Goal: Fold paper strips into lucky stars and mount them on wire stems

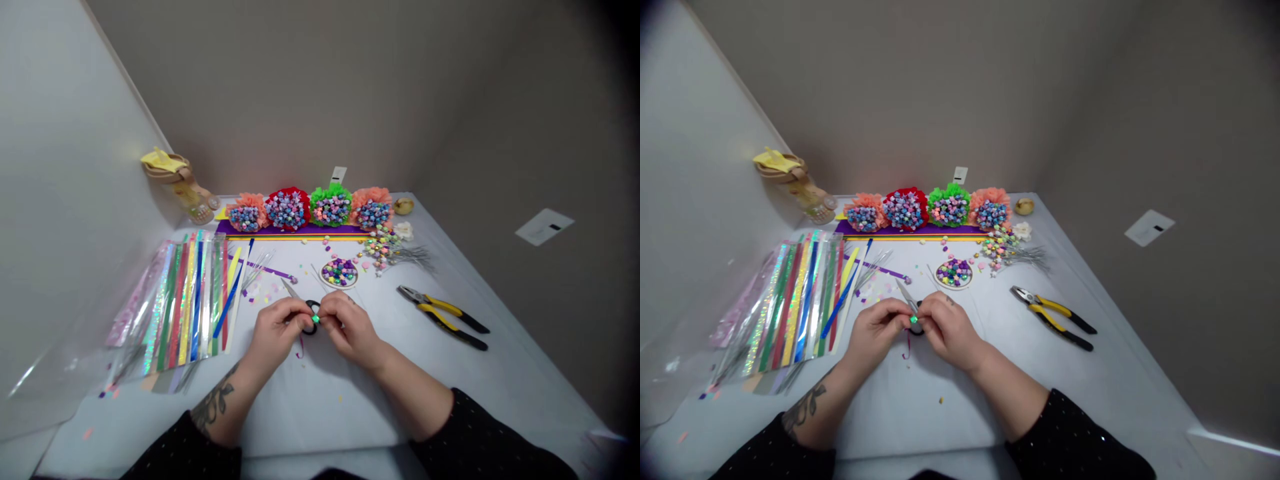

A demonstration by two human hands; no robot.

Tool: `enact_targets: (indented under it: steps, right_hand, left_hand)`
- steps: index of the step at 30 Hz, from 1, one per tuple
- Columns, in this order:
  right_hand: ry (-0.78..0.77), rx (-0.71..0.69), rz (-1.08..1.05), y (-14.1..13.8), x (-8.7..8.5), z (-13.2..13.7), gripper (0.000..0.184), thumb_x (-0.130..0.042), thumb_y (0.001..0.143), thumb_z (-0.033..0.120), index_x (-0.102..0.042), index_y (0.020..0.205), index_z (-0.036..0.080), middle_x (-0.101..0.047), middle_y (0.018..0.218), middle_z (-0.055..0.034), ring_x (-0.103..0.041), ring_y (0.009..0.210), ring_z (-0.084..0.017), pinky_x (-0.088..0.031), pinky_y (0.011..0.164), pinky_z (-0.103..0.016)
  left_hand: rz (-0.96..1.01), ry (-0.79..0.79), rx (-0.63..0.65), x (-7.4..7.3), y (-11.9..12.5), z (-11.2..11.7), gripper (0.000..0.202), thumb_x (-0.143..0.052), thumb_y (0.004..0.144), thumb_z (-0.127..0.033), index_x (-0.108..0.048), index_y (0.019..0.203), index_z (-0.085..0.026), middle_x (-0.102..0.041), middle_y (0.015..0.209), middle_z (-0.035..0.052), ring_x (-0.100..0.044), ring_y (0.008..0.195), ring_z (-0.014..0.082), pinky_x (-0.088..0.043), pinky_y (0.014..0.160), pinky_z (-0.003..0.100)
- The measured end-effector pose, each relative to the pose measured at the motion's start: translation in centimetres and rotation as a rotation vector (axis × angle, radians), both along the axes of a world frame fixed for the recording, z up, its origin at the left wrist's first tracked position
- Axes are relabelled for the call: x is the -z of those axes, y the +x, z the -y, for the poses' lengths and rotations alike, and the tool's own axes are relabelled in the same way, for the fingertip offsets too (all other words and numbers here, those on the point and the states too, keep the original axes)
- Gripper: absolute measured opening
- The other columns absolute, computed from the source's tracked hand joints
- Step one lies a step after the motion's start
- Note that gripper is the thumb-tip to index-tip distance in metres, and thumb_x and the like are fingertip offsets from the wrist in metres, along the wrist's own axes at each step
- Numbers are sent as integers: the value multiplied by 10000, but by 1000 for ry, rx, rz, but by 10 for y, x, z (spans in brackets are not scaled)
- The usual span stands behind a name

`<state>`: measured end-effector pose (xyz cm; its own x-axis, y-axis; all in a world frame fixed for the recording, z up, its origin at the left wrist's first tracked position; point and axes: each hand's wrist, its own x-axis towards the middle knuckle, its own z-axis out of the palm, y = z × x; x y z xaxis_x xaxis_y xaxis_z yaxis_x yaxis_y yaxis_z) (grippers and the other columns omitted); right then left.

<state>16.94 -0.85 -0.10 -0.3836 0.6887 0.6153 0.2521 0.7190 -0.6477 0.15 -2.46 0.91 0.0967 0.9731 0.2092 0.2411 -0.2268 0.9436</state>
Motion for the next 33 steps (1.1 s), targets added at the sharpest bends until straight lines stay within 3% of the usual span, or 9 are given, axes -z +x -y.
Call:
enact_targets:
  steps: [7, 11, 14, 19, 23, 29, 33]
  right_hand:
    - [2, -11, 26, -1, 0, -2, 142, -407, 848, 84, -463, 834, 214, -543, 742, -35, -528, 731, -163, -471, 633, -280]
    - [-49, -8, 6, 0, -1, -3, 94, -443, 866, 139, -506, 872, 208, -580, 780, -45, -544, 743, -162, -469, 645, -282]
    - [-103, -33, 40, 2, 0, -5, 39, -520, 842, 184, -533, 875, 198, -580, 775, -40, -527, 694, -149, -447, 598, -260]
    - [-263, -54, 55, 8, 1, -10, 44, -541, 821, 158, -541, 789, 188, -553, 733, -10, -470, 593, -105, -389, 526, -219]
    - [-279, -73, 117, 10, 2, -13, 71, -531, 811, 136, -529, 758, 184, -553, 721, -2, -482, 620, -108, -391, 557, -222]
    - [-328, 67, 242, 10, 14, -19, 71, -573, 786, 175, -527, 733, 184, -535, 670, 17, -486, 613, -117, -382, 560, -224]
    - [-365, 193, 342, 15, 26, -29, 105, -510, 768, 95, -559, 800, 183, -578, 751, -11, -525, 680, -140, -404, 631, -247]
  left_hand:
    - [-62, -33, 59, 1, 1, -1, 106, -572, 781, -205, -654, 731, -160, -655, 652, 19, -612, 606, 127, -506, 592, 218]
    - [-2, -102, 36, 2, 1, -2, 104, -581, 776, -219, -645, 832, -158, -676, 761, 29, -635, 649, 127, -529, 611, 222]
    - [34, -139, 17, 2, 1, -2, 77, -596, 759, -222, -623, 787, -156, -652, 732, 13, -626, 629, 122, -524, 586, 213]
    - [-2, -138, 49, 4, 2, -3, 53, -584, 751, -172, -627, 729, -152, -639, 688, 13, -612, 641, 127, -507, 601, 216]
    - [-27, -170, 66, 10, 2, -4, 104, -542, 797, -195, -636, 803, -151, -653, 734, 24, -622, 637, 128, -508, 595, 218]
    - [-299, -35, 54, 22, 0, -10, 152, -506, 842, -195, -656, 833, -174, -670, 783, 28, -626, 729, 147, -499, 684, 249]
    - [-435, 56, 20, 27, -6, -14, 200, -494, 856, -170, -673, 945, -187, -698, 915, 52, -638, 856, 170, -492, 799, 292]
